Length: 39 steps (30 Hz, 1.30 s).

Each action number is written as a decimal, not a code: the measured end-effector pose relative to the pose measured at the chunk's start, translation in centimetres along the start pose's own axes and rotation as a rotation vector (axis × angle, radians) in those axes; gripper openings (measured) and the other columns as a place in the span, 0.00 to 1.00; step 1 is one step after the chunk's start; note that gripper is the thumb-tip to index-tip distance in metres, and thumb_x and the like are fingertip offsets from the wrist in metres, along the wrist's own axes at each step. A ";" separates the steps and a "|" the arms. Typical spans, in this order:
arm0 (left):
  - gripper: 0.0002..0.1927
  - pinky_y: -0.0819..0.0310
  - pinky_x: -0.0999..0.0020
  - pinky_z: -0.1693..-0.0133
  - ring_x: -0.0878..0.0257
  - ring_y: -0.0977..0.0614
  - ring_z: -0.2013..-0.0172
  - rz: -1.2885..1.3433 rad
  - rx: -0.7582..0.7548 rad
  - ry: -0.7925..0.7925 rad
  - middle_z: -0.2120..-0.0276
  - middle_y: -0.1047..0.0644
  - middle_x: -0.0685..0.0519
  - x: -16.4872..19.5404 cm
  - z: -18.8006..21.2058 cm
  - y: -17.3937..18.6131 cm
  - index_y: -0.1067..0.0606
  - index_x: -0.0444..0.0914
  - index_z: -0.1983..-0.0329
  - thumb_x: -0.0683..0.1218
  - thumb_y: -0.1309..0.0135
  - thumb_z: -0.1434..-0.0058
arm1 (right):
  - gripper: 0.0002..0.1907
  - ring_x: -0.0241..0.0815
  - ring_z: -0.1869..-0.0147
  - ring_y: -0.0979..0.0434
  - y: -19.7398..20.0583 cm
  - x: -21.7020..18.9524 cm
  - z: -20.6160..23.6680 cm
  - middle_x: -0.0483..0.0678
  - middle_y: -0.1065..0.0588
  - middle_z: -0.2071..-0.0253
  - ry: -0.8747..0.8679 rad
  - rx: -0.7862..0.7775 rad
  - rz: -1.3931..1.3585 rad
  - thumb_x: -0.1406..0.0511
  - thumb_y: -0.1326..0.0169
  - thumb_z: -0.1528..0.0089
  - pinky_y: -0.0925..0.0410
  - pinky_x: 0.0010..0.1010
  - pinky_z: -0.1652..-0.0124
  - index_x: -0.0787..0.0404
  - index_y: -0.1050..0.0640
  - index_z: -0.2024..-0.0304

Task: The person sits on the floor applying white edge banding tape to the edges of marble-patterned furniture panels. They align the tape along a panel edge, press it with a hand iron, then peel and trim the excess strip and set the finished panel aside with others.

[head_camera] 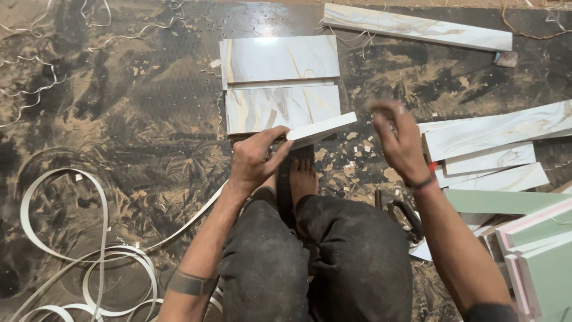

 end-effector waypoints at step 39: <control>0.20 0.25 0.55 0.52 0.48 0.19 0.53 0.225 -0.188 0.206 0.53 0.23 0.41 -3.5 2.0 -4.1 0.29 0.37 0.39 0.51 0.48 0.29 | 0.28 0.50 0.52 0.19 -7.3 -8.8 -3.4 0.51 0.18 0.60 0.083 -0.415 0.318 0.50 0.62 0.29 0.39 0.54 0.41 0.62 0.22 0.45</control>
Point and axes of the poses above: each hand's wrist, its own z-axis away from the middle knuckle, its own y-axis out of the back of the hand, x = y × z, the point moved 8 cm from there along -z, towards the middle knuckle
